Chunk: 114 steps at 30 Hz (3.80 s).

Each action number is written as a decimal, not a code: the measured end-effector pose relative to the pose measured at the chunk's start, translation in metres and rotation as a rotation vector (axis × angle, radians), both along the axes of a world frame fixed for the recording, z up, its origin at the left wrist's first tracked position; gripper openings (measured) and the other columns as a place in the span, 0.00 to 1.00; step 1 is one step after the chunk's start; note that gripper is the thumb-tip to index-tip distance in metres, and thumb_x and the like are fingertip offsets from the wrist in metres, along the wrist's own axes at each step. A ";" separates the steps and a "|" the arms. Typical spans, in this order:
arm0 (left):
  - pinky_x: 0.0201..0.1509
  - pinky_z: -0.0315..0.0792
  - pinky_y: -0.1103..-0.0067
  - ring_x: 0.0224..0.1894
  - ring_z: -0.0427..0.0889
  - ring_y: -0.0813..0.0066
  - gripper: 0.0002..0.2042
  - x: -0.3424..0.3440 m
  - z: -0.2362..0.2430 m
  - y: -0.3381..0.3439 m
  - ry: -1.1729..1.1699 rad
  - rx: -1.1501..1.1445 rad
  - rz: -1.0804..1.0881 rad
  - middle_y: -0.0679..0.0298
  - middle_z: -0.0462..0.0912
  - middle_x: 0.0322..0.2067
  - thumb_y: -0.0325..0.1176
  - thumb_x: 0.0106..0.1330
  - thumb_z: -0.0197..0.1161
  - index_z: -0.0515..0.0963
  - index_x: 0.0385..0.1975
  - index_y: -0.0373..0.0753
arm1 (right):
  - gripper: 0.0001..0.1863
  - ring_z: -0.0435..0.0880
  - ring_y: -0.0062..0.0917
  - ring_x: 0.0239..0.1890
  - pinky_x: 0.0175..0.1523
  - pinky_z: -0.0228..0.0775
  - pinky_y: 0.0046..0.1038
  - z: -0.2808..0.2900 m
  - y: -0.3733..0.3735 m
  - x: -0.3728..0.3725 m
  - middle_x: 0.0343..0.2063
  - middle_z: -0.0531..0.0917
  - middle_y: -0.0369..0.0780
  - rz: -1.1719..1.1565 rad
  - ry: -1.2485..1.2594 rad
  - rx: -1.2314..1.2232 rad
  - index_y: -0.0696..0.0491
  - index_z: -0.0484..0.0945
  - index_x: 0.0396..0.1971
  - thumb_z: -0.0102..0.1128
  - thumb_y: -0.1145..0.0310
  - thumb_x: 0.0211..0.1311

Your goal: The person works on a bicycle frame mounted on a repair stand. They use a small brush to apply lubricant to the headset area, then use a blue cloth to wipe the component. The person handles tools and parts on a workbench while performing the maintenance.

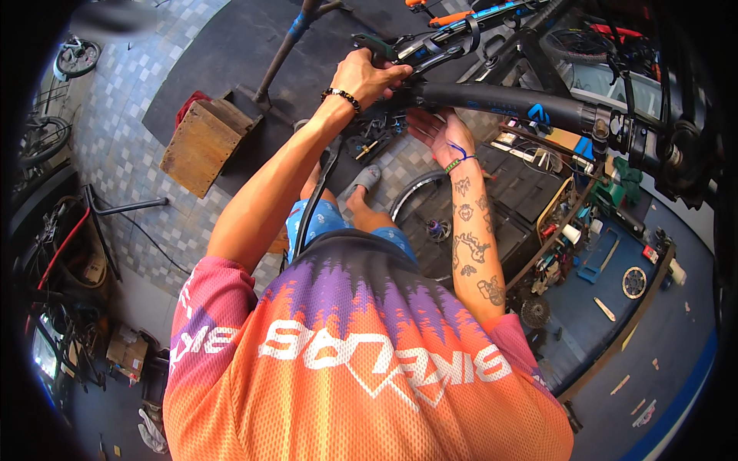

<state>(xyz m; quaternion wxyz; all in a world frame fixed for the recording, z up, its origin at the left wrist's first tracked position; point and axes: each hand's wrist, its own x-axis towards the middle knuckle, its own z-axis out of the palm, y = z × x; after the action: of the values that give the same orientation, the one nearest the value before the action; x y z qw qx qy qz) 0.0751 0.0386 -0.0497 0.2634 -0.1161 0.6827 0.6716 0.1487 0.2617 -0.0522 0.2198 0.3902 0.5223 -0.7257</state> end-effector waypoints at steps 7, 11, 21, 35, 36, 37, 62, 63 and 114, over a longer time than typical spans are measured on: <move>0.35 0.81 0.79 0.28 0.88 0.74 0.23 -0.003 0.003 0.000 -0.010 -0.042 -0.018 0.56 0.90 0.32 0.44 0.60 0.79 0.80 0.39 0.28 | 0.20 0.87 0.43 0.52 0.56 0.84 0.46 -0.007 0.000 0.004 0.51 0.84 0.55 0.000 0.050 -0.020 0.58 0.72 0.55 0.39 0.58 0.81; 0.34 0.80 0.79 0.29 0.88 0.75 0.24 0.000 0.001 -0.003 0.007 -0.072 -0.004 0.57 0.91 0.33 0.48 0.64 0.75 0.80 0.40 0.28 | 0.23 0.87 0.43 0.53 0.56 0.84 0.46 -0.003 -0.003 0.004 0.51 0.84 0.55 0.051 0.053 -0.001 0.61 0.73 0.55 0.36 0.57 0.81; 0.33 0.84 0.74 0.38 0.90 0.70 0.19 0.063 0.055 -0.012 0.289 0.009 0.320 0.56 0.90 0.38 0.42 0.78 0.55 0.80 0.48 0.28 | 0.25 0.87 0.36 0.48 0.51 0.85 0.38 -0.006 -0.004 0.019 0.47 0.84 0.48 0.035 0.190 -0.044 0.60 0.72 0.57 0.46 0.51 0.81; 0.46 0.81 0.70 0.40 0.90 0.60 0.12 0.133 0.054 0.025 0.625 -0.265 0.024 0.56 0.89 0.38 0.30 0.67 0.65 0.85 0.48 0.37 | 0.16 0.90 0.25 0.39 0.43 0.85 0.27 0.000 0.017 0.108 0.45 0.89 0.44 -0.064 0.542 -0.017 0.58 0.76 0.58 0.56 0.65 0.78; 0.47 0.81 0.72 0.39 0.91 0.62 0.11 0.107 0.060 0.022 0.534 -0.225 0.164 0.56 0.91 0.38 0.33 0.69 0.66 0.86 0.46 0.36 | 0.16 0.90 0.25 0.40 0.44 0.85 0.26 -0.007 0.018 0.102 0.45 0.89 0.43 -0.079 0.596 -0.013 0.58 0.76 0.57 0.58 0.67 0.77; 0.49 0.81 0.72 0.42 0.90 0.63 0.14 0.074 0.046 0.011 0.623 -0.290 0.184 0.56 0.91 0.40 0.38 0.71 0.65 0.86 0.48 0.36 | 0.15 0.89 0.26 0.42 0.46 0.85 0.27 -0.012 0.012 0.092 0.47 0.88 0.43 -0.067 0.618 0.007 0.58 0.75 0.57 0.58 0.69 0.76; 0.49 0.78 0.79 0.41 0.86 0.80 0.23 -0.064 -0.011 0.047 0.512 -0.382 -0.284 0.62 0.90 0.43 0.47 0.72 0.65 0.82 0.57 0.36 | 0.18 0.84 0.30 0.54 0.62 0.77 0.30 -0.063 -0.019 0.044 0.52 0.82 0.45 -0.038 1.013 0.397 0.60 0.76 0.58 0.62 0.69 0.75; 0.48 0.78 0.79 0.41 0.86 0.80 0.23 -0.063 -0.010 0.047 0.496 -0.369 -0.271 0.62 0.90 0.43 0.47 0.72 0.65 0.82 0.57 0.36 | 0.18 0.84 0.31 0.55 0.61 0.78 0.30 -0.064 -0.017 0.042 0.53 0.82 0.46 0.000 1.052 0.451 0.60 0.76 0.58 0.62 0.68 0.75; 0.40 0.79 0.81 0.34 0.84 0.81 0.18 -0.060 -0.008 0.048 0.594 -0.447 -0.261 0.63 0.89 0.36 0.42 0.75 0.61 0.84 0.50 0.32 | 0.17 0.92 0.30 0.40 0.45 0.87 0.31 -0.015 0.006 0.036 0.42 0.89 0.46 -0.062 0.375 -0.415 0.58 0.79 0.51 0.65 0.62 0.72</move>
<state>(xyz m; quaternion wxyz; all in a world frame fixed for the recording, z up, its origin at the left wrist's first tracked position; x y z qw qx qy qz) 0.0149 0.0865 -0.0577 0.1057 0.1165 0.8676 0.4718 0.1842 0.2673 -0.0676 0.1721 0.2117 0.3821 -0.8830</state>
